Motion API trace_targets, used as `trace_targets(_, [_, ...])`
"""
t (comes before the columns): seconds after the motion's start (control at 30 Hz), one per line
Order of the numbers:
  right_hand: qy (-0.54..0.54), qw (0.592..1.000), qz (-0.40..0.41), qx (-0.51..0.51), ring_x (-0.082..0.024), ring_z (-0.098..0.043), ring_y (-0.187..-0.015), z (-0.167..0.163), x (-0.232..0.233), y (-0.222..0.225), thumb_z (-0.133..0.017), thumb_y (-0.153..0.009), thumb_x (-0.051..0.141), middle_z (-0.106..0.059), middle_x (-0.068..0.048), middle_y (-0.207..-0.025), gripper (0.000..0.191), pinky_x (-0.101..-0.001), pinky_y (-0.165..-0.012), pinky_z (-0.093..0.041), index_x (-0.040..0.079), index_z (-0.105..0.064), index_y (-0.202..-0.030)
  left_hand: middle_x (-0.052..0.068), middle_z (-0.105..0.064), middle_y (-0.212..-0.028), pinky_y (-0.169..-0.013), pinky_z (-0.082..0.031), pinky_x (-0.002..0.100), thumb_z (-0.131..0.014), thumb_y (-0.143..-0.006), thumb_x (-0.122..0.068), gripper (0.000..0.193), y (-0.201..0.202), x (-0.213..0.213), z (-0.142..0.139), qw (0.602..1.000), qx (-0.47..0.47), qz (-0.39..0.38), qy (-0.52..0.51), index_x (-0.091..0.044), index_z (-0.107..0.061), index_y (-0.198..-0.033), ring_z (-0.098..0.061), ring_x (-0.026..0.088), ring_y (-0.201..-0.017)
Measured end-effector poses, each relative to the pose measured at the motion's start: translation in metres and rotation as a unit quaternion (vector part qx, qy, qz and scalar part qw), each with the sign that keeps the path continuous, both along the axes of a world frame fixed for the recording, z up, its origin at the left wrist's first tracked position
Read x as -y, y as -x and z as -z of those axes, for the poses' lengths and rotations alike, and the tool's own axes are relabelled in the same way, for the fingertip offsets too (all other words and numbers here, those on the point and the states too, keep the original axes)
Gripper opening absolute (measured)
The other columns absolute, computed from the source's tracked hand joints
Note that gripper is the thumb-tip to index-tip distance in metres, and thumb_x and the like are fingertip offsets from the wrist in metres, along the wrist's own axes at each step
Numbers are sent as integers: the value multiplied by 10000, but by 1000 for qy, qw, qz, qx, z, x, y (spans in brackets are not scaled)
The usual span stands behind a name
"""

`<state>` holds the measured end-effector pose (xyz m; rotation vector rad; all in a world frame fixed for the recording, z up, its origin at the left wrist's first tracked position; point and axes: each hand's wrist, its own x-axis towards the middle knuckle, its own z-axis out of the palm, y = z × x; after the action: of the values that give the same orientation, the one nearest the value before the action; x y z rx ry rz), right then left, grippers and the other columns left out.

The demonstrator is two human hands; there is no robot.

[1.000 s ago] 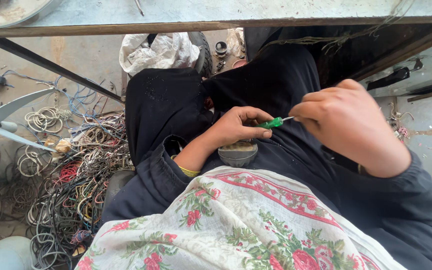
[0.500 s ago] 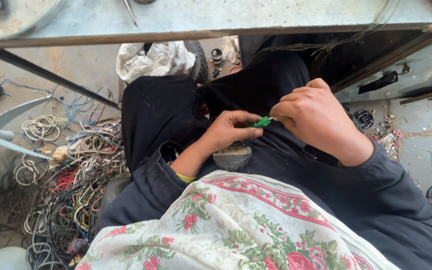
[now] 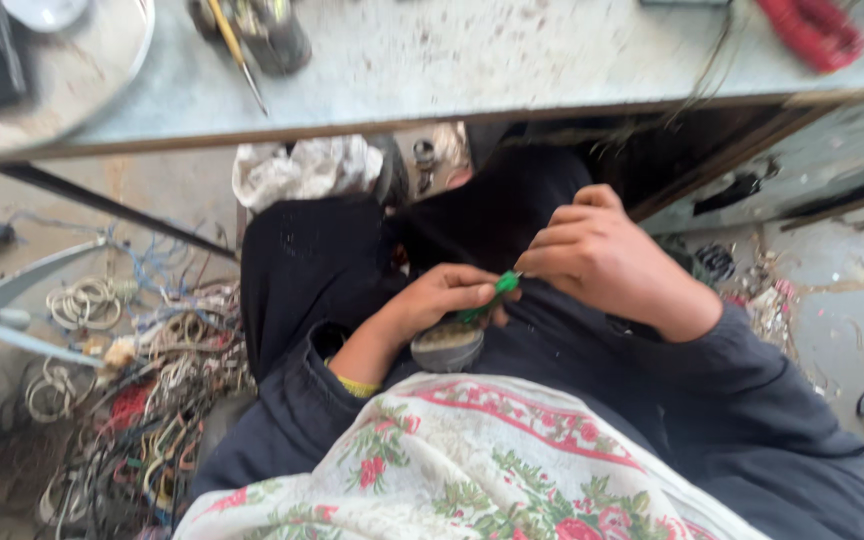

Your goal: The person disassembles a small cylindrical electrical component using a screwdriver and a hammer. They remove the cover, extract internal parts, and scrape the inside of the housing with a tool.

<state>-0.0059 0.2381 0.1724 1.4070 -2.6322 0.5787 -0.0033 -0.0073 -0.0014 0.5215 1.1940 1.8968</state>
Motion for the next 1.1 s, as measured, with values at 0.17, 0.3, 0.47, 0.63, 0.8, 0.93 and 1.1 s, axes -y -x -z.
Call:
trace_targets(0.17, [-59, 997, 54, -20, -193, -645, -879, 12, 0, -1, -736, -804, 181, -720, 14, -857, 104, -471, -982, -374, 168, -756, -905, 64, -763, -971, -794, -561, 248, -676, -1015, -249, 359, 3, -4, 1, 997, -5, -60, 53, 2, -716, -1268, -699, 108, -873])
trace_targets(0.3, [-152, 984, 76, 50, -193, -662, -921, 23, -1, -3, -721, -824, 156, -729, 10, -863, 153, -559, -1071, -325, 180, -766, -968, 60, -765, -983, -775, -554, 258, -713, -967, -194, 341, -4, -14, 1, 983, -45, -95, 148, -3, -710, -1249, -688, 107, -864])
trace_targets(0.47, [-131, 988, 73, 29, -185, -665, -963, 21, -3, -2, -725, -773, 147, -741, 35, -872, 200, -599, -1136, -267, 200, -779, -959, 45, -764, -1004, -835, -560, 255, -655, -1009, -255, 336, -3, -11, 0, 990, -68, -61, 105, -2, -711, -1223, -712, 116, -898])
trace_targets(0.63, [-112, 991, 63, -35, -223, -663, -1019, 14, 6, -8, -733, -705, 148, -735, 10, -898, 287, -656, -1112, -228, 185, -779, -986, 90, -747, -918, -811, -537, 256, -569, -1074, -361, 419, 0, -7, 5, 993, -58, -30, 96, 7, -722, -1203, -695, 125, -854])
trace_targets(0.8, [-109, 993, 28, 37, -228, -660, -941, 21, 22, -15, -723, -820, 156, -715, -35, -915, 365, -556, -1095, -331, 113, -720, -1183, 52, -758, -1077, -822, -546, 259, -566, -1053, -373, 429, -1, -11, 2, 992, -53, -35, 110, 18, -688, -1181, -702, 123, -849])
trace_targets(0.93, [-119, 989, 46, 70, -241, -651, -996, 18, 19, -10, -702, -874, 179, -687, -20, -933, 179, -418, -927, -463, 137, -711, -1047, 61, -741, -1079, -892, -496, 302, -493, -1062, -447, 518, -4, -3, -19, 987, -76, 19, 143, -20, -625, -1325, -680, 171, -942])
trace_targets(1.1, [117, 988, 80, -59, -313, -601, -1012, -3, 6, -6, -760, -792, 125, -641, -111, -1042, 266, -403, -870, -477, 93, -697, -1049, 86, -688, -1208, -1095, -418, 324, -370, -1042, -615, 738, -3, 28, -52, 965, -146, 163, 143, -77, -486, -1533, -591, 195, -1200])
